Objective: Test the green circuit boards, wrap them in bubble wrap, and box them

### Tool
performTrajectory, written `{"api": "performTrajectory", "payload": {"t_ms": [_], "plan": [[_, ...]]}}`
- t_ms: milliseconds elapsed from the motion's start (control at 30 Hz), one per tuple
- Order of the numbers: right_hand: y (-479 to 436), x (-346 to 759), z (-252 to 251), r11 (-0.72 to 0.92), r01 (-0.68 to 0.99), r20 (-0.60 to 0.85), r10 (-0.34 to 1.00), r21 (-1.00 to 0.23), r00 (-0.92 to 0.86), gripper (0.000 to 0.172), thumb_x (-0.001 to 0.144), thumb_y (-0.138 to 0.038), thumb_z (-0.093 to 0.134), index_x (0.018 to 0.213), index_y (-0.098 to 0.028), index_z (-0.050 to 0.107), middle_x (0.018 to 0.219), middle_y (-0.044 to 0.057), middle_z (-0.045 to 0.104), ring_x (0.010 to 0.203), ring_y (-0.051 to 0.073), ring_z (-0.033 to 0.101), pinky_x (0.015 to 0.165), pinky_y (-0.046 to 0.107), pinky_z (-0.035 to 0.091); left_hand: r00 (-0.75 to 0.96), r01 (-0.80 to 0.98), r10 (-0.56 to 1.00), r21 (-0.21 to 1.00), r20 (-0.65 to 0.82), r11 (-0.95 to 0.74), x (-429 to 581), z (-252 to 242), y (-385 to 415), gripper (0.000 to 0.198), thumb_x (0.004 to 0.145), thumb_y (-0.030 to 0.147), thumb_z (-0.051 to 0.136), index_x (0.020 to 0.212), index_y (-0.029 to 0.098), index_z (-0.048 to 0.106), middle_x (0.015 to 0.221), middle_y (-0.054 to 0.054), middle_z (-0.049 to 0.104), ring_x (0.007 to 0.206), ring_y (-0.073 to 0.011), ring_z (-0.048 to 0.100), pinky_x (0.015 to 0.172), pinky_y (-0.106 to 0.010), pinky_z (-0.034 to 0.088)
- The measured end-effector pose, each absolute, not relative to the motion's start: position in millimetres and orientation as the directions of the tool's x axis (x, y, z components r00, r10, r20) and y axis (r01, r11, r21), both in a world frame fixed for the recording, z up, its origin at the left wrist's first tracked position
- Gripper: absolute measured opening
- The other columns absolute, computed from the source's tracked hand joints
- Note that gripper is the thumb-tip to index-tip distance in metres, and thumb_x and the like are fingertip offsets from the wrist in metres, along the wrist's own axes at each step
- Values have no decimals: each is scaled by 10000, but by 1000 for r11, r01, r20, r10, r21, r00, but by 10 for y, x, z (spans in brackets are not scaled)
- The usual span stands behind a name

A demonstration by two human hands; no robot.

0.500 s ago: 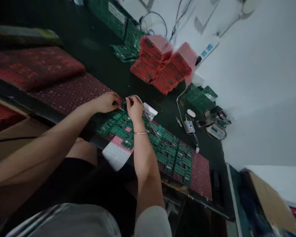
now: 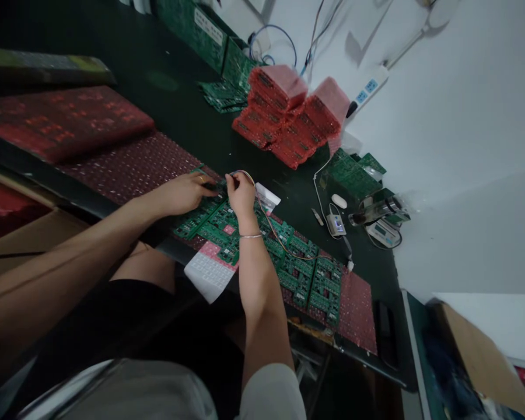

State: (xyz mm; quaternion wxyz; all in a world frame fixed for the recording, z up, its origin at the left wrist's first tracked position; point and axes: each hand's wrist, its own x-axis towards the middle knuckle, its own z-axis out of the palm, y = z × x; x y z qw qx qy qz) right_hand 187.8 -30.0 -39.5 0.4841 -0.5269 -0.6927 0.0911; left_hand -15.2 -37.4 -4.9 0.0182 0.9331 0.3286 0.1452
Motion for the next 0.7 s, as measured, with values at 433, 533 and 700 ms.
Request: {"api": "performTrajectory", "payload": {"t_ms": [433, 533, 700], "plan": [[-1218, 1557, -3, 555, 659, 567, 791, -507, -230, 366, 1102, -496, 540, 868, -226, 619, 853, 30, 696, 832, 182, 661, 846, 306, 531, 507, 566, 729, 460, 460, -684, -524, -59, -683, 582, 924, 157, 400, 1423, 142, 698, 1464, -132, 644, 1348, -278, 617, 1204, -434, 487], [-1302, 1454, -132, 540, 713, 550, 794, -446, -257, 313, 1107, -454, 554, 903, -231, 634, 888, 43, 713, 877, 198, 678, 878, 318, 533, 401, 585, 753, 487, 521, -649, -690, -85, -991, 500, 974, 240, 411, 1345, 165, 738, 1383, -129, 682, 1279, -302, 651, 1163, -475, 517], [-1304, 1414, -205, 524, 759, 514, 806, -387, -294, 266, 1102, -410, 583, 918, -227, 641, 911, 60, 719, 950, 221, 695, 928, 335, 535, 318, 594, 763, 509, 562, -623, -888, -112, -1385, 416, 1029, 283, 434, 1262, 185, 763, 1319, -114, 703, 1218, -293, 671, 1099, -464, 554]]}}
